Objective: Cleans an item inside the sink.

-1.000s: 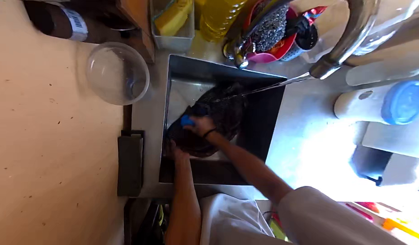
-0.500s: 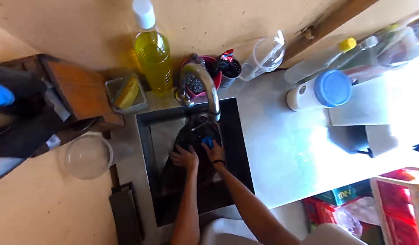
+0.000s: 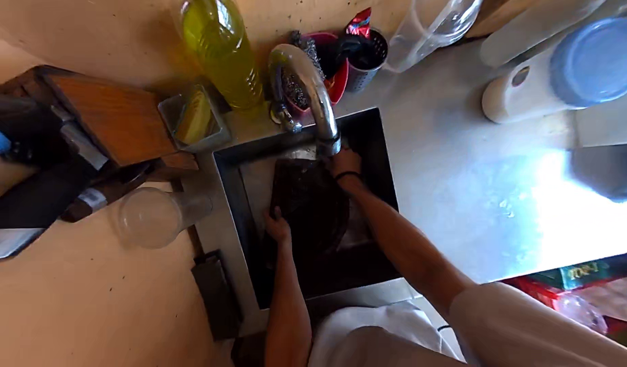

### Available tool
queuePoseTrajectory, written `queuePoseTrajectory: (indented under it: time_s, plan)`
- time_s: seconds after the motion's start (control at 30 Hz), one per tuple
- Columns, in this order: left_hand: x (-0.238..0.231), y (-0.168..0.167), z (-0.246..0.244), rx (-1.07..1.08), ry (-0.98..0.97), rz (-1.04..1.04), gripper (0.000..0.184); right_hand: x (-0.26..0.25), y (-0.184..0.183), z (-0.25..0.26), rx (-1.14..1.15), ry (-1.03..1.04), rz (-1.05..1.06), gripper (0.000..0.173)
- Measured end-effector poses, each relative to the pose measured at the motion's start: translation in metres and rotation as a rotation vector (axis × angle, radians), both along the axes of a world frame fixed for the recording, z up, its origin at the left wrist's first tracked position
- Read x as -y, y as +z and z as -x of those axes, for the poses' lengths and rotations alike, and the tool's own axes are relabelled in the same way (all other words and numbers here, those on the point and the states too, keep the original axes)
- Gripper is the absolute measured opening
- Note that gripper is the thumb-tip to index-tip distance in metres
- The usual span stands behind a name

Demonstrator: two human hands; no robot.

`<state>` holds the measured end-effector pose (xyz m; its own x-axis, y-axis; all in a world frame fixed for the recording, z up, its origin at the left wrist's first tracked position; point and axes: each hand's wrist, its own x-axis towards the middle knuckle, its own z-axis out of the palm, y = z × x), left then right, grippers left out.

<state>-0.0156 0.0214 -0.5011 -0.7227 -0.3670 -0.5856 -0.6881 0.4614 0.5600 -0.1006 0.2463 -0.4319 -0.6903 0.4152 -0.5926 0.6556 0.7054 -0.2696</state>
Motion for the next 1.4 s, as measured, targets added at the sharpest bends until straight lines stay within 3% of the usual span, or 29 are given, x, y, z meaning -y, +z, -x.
queuePoseTrajectory:
  time_s: [0.1,0.2,0.27,0.37,0.47,0.57,0.63,0.77,0.83,0.9,1.0,1.07,1.17,1.27,1.33,1.4]
  plan:
    - [0.002,0.001,0.005,0.039,0.097,-0.101,0.048,0.046,0.0,-0.051,-0.154,0.087,0.037,0.047]
    - [0.017,0.009,0.004,0.066,0.187,-0.198,0.045,0.089,-0.013,-0.107,0.136,0.253,0.289,0.054]
    - [0.018,0.011,0.007,0.071,0.314,-0.248,0.046,0.068,-0.02,-0.117,0.195,0.296,0.239,0.052]
    - [0.001,0.012,-0.008,0.048,0.588,-0.356,0.048,0.041,-0.038,-0.107,-0.049,0.389,0.084,0.041]
    - [-0.048,0.023,-0.028,0.099,0.813,-0.591,0.053,0.036,-0.042,-0.054,-0.171,0.354,-0.029,0.04]
    - [-0.07,0.041,-0.052,0.413,0.727,-0.69,0.04,0.066,-0.009,-0.032,-0.136,0.169,0.0,0.043]
    - [-0.065,0.048,-0.058,0.52,0.691,-0.598,0.03,0.092,0.007,-0.045,-0.191,0.215,0.109,0.045]
    - [-0.064,0.015,-0.063,0.251,0.907,-0.119,0.059,0.142,-0.052,-0.051,-0.064,0.659,0.362,0.048]
    - [-0.06,0.004,-0.055,0.195,0.905,0.013,0.068,0.132,-0.055,-0.037,0.003,0.804,0.353,0.05]
    - [-0.047,-0.003,-0.048,0.145,0.824,-0.002,0.059,0.086,-0.044,-0.011,0.01,0.688,0.231,0.051]
    - [-0.025,-0.001,-0.042,0.165,0.683,-0.053,0.046,0.017,-0.027,0.017,0.027,0.256,-0.12,0.05]
    - [-0.014,0.006,-0.043,0.127,0.625,-0.117,0.055,0.01,-0.003,0.008,0.024,0.133,-0.17,0.052]
    - [-0.004,0.002,-0.032,-0.077,0.575,0.014,0.061,0.077,0.01,-0.043,-0.205,0.397,0.053,0.048]
    - [0.0,-0.016,-0.043,-0.145,0.513,0.046,0.048,0.159,-0.027,-0.05,-0.181,0.721,0.26,0.042]
    - [0.005,-0.009,-0.037,-0.087,0.53,-0.02,0.038,0.159,-0.038,-0.016,-0.086,0.842,0.265,0.043]
    - [0.01,-0.001,-0.042,-0.01,0.596,-0.053,0.034,0.113,-0.038,0.014,-0.044,0.696,0.154,0.051]
